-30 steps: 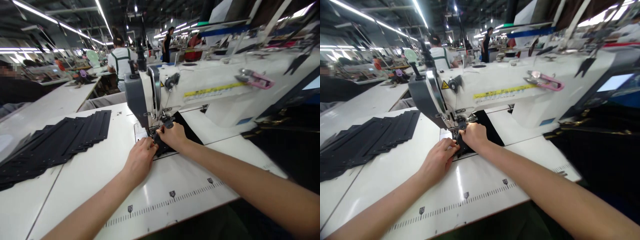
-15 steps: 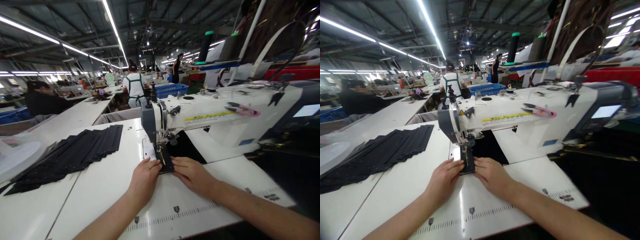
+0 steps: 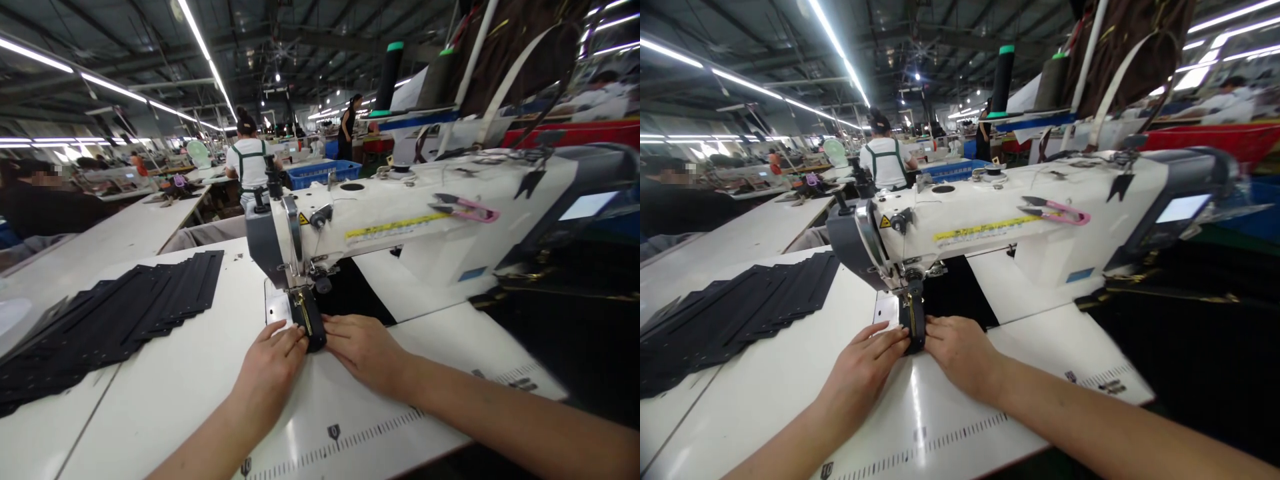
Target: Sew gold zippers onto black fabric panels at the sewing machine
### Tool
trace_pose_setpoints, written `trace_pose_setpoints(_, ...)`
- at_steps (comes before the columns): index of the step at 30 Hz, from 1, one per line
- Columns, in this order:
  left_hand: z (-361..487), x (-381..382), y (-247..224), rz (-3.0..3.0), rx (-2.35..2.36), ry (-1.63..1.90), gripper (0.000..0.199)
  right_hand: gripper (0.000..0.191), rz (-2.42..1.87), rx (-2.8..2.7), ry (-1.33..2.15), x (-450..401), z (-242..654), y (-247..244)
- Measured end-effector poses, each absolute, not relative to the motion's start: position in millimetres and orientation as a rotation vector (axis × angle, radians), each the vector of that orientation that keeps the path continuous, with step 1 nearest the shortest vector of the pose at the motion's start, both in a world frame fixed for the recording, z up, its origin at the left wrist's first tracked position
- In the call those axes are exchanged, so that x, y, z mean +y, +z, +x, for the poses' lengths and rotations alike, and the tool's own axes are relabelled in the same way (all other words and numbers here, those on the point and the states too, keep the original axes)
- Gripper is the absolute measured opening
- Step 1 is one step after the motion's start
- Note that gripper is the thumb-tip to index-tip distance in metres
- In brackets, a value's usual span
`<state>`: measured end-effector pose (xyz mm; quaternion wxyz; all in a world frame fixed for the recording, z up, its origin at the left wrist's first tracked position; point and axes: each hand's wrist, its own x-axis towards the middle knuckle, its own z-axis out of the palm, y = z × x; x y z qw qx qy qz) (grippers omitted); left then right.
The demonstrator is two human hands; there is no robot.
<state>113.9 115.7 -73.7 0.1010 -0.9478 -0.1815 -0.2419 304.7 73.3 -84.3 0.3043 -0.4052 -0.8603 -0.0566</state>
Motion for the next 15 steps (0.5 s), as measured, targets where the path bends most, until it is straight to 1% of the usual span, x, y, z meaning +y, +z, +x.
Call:
trace_pose_setpoints(6, 114, 123, -71, -2.802, -0.539, -0.679, 0.025, 0.022, -1.041, -2.268, -0.184, 82, 306, -85)
trace_pose_setpoints(15, 117, 143, -70, -2.834, -0.510, -0.748, 0.025, 0.022, -1.045, -2.263, -0.105, 103, 310, -89)
